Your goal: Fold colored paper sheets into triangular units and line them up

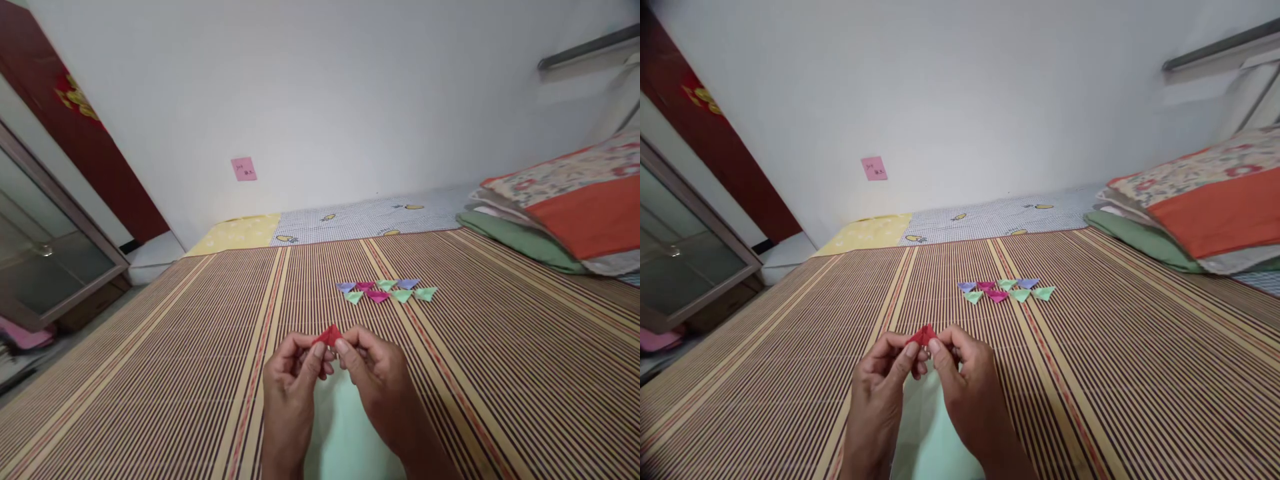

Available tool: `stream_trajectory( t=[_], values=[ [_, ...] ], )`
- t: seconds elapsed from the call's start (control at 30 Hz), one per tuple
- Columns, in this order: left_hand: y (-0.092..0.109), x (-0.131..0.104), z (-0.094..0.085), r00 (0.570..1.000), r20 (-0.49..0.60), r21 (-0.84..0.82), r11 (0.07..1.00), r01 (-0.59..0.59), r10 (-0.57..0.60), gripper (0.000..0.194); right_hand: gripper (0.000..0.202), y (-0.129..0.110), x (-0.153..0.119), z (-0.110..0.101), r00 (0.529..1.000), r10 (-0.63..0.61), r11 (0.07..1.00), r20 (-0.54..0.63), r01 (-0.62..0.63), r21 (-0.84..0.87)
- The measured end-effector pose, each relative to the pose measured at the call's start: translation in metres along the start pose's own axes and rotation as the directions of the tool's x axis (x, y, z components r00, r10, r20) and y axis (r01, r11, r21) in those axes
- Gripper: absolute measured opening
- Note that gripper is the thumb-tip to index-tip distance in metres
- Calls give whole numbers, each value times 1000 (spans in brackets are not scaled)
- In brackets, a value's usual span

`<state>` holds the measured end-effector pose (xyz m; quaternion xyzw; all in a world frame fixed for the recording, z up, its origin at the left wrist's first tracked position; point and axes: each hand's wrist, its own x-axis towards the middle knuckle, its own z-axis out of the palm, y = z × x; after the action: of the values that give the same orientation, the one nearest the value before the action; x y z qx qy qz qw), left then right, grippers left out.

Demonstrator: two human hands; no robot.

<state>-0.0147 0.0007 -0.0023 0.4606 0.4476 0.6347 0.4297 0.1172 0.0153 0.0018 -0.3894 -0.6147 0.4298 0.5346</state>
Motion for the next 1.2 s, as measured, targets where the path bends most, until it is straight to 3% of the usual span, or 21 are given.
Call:
stream_trajectory(
  t=[0.23,0.33,0.57,0.77,0.97,1.2],
  values=[
    [-2,1,-2,999,29,-99,995,35,-32,19,26,-2,2,-4,994,-45,998,103,41,48],
    [-2,0,-1,999,25,-97,995,29,-27,20,27,-1,3,-4,994,-48,999,101,46,20],
    [-1,0,6,1000,-28,-24,1000,3,-3,25,28,0,1,2,983,-182,966,26,184,-181],
    [-2,0,5,998,21,-92,994,57,-55,20,27,0,2,1,992,-124,992,34,123,20],
    [-4,-3,4,1000,3,-15,1000,-9,9,24,28,1,4,-5,987,-136,984,86,145,-104],
    [0,1,-3,998,61,-71,997,27,-23,19,25,-2,5,-11,977,-155,978,146,172,-115]
  ],
)
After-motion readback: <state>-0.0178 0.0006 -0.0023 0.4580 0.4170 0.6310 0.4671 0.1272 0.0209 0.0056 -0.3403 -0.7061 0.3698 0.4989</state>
